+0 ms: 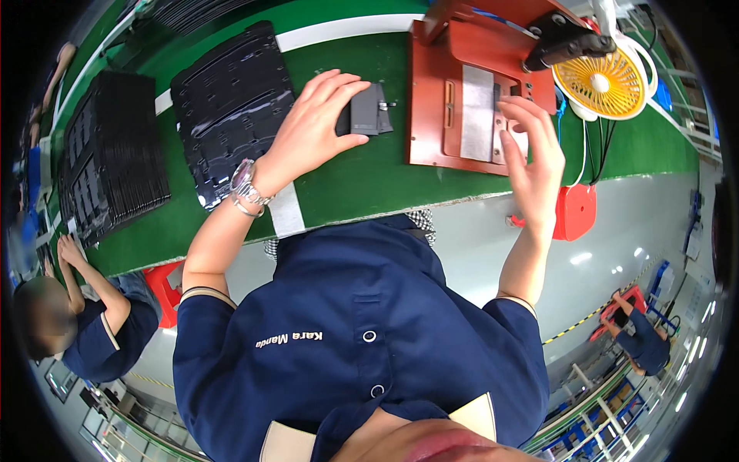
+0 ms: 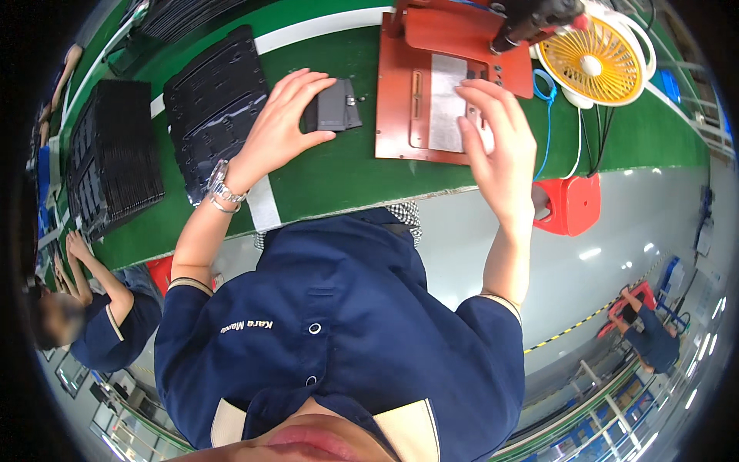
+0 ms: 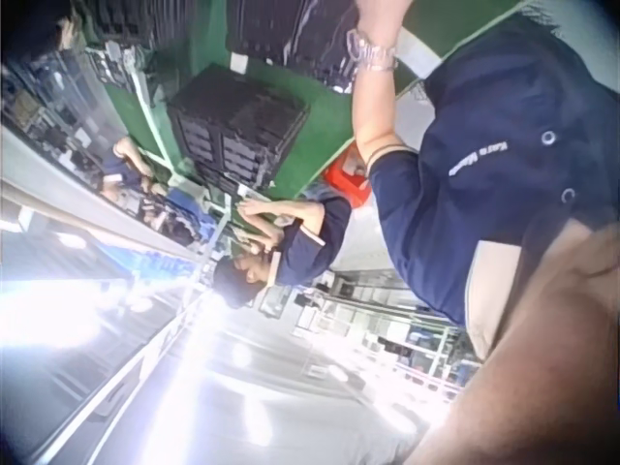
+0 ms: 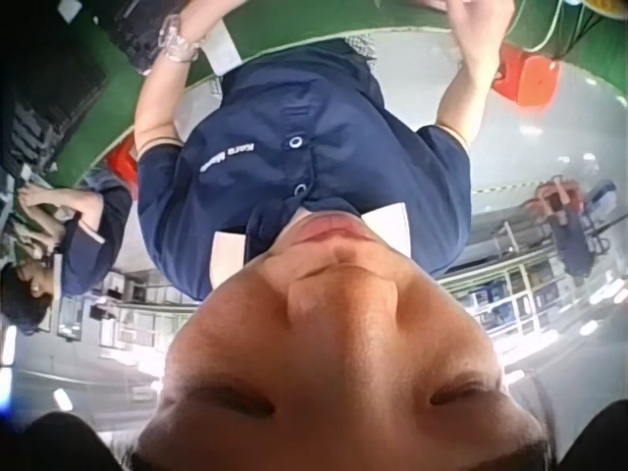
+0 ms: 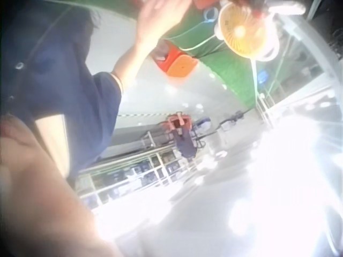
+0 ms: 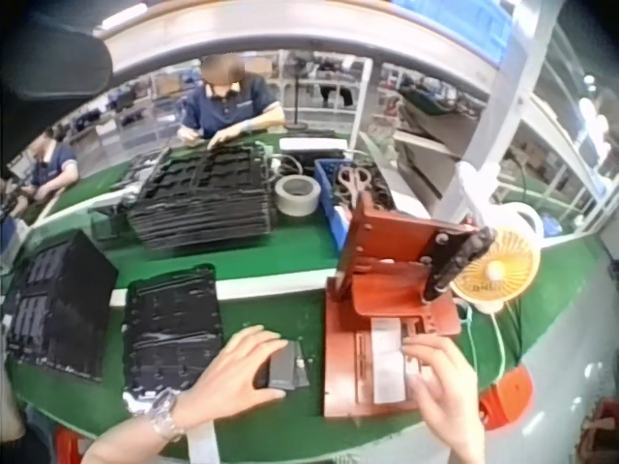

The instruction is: Assembling small plastic housing components on a production line using a manual press.

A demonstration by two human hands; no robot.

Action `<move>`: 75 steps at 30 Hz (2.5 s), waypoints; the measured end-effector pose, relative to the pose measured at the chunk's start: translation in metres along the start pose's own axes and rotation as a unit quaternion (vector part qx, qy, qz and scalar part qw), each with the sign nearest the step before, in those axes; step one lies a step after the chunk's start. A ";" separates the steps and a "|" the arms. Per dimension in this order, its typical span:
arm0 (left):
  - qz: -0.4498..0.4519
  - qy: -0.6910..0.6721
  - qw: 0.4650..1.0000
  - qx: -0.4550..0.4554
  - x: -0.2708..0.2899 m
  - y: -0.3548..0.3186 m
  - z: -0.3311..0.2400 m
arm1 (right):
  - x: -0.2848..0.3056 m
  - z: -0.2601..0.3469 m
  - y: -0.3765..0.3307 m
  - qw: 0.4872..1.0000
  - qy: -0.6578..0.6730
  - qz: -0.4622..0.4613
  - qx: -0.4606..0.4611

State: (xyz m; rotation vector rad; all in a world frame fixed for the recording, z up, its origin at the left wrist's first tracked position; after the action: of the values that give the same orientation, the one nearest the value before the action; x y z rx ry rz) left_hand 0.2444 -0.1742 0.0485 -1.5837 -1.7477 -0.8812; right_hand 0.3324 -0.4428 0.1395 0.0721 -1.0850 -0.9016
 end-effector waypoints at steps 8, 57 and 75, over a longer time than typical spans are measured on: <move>-0.063 -0.035 0.997 0.008 -0.002 0.014 -0.047 | 0.042 -0.034 -0.025 0.982 0.052 -0.176 -0.045; -0.059 -0.010 0.988 -0.145 -0.059 0.090 -0.104 | 0.083 -0.029 0.143 0.963 0.120 -0.240 0.014; -0.006 0.051 0.998 -0.026 0.002 0.022 -0.012 | 0.062 -0.039 0.154 0.933 0.267 -0.241 -0.006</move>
State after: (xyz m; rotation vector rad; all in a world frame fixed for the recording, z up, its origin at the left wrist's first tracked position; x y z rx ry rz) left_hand 0.2658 -0.1814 0.0592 -1.5364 -1.6763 -1.0033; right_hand 0.4646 -0.3973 0.2370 0.5636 -0.5515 -1.2358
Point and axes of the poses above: each hand's wrist, its own y-axis towards the middle knuckle, its own x-axis out of the back of the hand, z = x × y, the point moved 5 cm from there along y, towards the middle knuckle, and after that the axes turned 11 degrees about x, right-handed, at the moved point
